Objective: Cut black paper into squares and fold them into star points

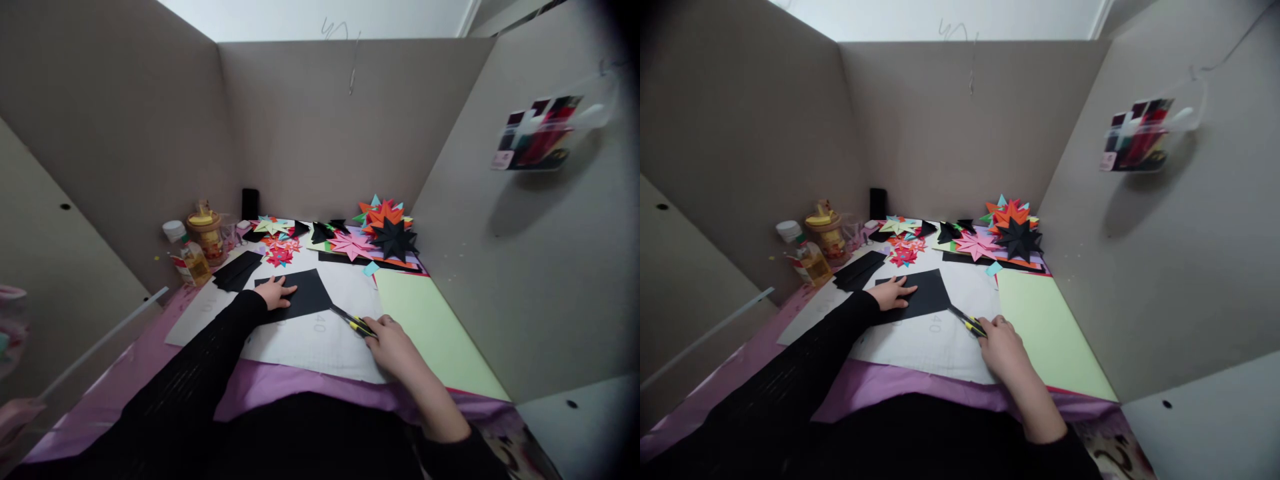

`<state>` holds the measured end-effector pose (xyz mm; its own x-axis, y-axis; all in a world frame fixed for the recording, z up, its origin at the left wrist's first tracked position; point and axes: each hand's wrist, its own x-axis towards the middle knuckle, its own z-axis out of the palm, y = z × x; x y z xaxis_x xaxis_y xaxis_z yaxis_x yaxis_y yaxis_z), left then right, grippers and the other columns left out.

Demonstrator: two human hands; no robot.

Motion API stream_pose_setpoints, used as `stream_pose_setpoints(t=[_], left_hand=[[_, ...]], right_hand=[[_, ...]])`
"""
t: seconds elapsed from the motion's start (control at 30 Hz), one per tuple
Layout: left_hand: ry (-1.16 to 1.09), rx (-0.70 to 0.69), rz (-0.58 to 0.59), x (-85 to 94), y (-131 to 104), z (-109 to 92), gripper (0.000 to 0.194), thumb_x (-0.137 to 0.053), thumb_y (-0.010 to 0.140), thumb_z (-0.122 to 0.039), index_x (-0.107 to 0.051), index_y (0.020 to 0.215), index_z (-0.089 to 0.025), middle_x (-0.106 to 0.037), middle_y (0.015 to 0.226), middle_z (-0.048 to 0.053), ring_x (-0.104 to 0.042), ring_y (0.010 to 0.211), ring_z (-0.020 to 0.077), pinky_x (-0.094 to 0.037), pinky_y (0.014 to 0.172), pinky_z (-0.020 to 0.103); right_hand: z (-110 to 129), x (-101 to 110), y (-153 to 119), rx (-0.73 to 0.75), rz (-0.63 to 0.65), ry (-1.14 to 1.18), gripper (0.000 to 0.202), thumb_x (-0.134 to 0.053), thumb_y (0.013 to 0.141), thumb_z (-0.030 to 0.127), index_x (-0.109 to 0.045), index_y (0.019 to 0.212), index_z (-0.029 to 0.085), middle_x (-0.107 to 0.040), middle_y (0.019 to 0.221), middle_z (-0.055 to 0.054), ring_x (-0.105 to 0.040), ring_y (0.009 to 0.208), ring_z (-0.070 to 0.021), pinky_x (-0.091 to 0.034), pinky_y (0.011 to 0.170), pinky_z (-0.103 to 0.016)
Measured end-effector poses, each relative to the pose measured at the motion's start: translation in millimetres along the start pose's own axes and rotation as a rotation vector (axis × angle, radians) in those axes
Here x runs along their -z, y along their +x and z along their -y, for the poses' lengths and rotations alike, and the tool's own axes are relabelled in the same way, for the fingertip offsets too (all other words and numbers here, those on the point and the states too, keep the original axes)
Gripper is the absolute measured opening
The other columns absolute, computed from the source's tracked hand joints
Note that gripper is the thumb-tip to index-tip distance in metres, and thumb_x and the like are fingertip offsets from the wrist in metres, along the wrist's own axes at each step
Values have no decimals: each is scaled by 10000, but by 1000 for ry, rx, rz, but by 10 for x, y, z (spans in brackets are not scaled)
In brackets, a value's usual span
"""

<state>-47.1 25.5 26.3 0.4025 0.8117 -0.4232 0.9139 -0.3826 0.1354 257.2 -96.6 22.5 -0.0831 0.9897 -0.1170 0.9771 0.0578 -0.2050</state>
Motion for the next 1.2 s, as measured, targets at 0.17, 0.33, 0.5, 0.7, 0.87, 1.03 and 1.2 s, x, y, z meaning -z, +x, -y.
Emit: stream_pose_setpoints(t=[0.17, 0.33, 0.5, 0.7, 0.87, 1.03, 1.2], left_hand=[[1, 2, -1, 6, -7, -12, 644, -508, 844, -478, -257, 1430, -386, -99, 1552, 98, -114, 1372, 447, -270, 1009, 594], [6, -1, -5, -3, 5, -10, 643, -504, 837, -478, -271, 1428, -376, -109, 1553, 75, -139, 1377, 422, -263, 1026, 573], [12, -19, -22, -36, 41, 1, 577, -427, 878, -473, -278, 1426, -371, -156, 1549, 47, -160, 1388, 370, -225, 1058, 543], [17, -25, -32, -54, 42, 0, 589, -438, 870, -485, -277, 1426, -377, -168, 1547, 36, -166, 1385, 372, -204, 1066, 552], [20, -9, -22, -36, 25, -19, 560, -442, 889, -408, -278, 1424, -385, -118, 1554, 51, -162, 1380, 398, -228, 1051, 565], [21, -6, -5, 8, -4, -56, 564, -450, 896, -375, -270, 1431, -368, -120, 1551, 76, -163, 1376, 410, -240, 1051, 543], [37, -6, 4, 40, -23, -87, 569, -457, 897, -369, -270, 1434, -352, -132, 1548, 86, -174, 1373, 406, -233, 1063, 515]], right_hand=[[311, 8, 41, 83, 31, -18, 423, -481, 835, 196, -528, 1254, 228, -515, 1077, -119, -507, 989, -242, -351, 822, -306], [689, 10, 99, 194, 61, -37, 387, -481, 832, 195, -545, 1212, 224, -514, 1096, -127, -498, 1003, -254, -363, 807, -319], [956, -9, 138, 279, 71, -46, 365, -489, 831, 220, -564, 1188, 220, -524, 1112, -131, -495, 1015, -262, -371, 816, -330], [1038, -8, 180, 306, 91, -56, 383, -483, 840, 218, -548, 1218, 216, -522, 1128, -136, -499, 1019, -255, -365, 848, -341], [1006, 1, 214, 312, 106, -75, 387, -487, 839, 227, -555, 1220, 225, -518, 1138, -129, -505, 1008, -244, -370, 822, -322], [896, 16, 192, 308, 112, -104, 350, -477, 820, 203, -594, 1150, 219, -533, 1080, -130, -515, 975, -254, -377, 766, -324], [937, -3, 197, 310, 95, -119, 338, -470, 829, 213, -589, 1145, 212, -522, 1094, -138, -504, 987, -262, -372, 776, -333]])
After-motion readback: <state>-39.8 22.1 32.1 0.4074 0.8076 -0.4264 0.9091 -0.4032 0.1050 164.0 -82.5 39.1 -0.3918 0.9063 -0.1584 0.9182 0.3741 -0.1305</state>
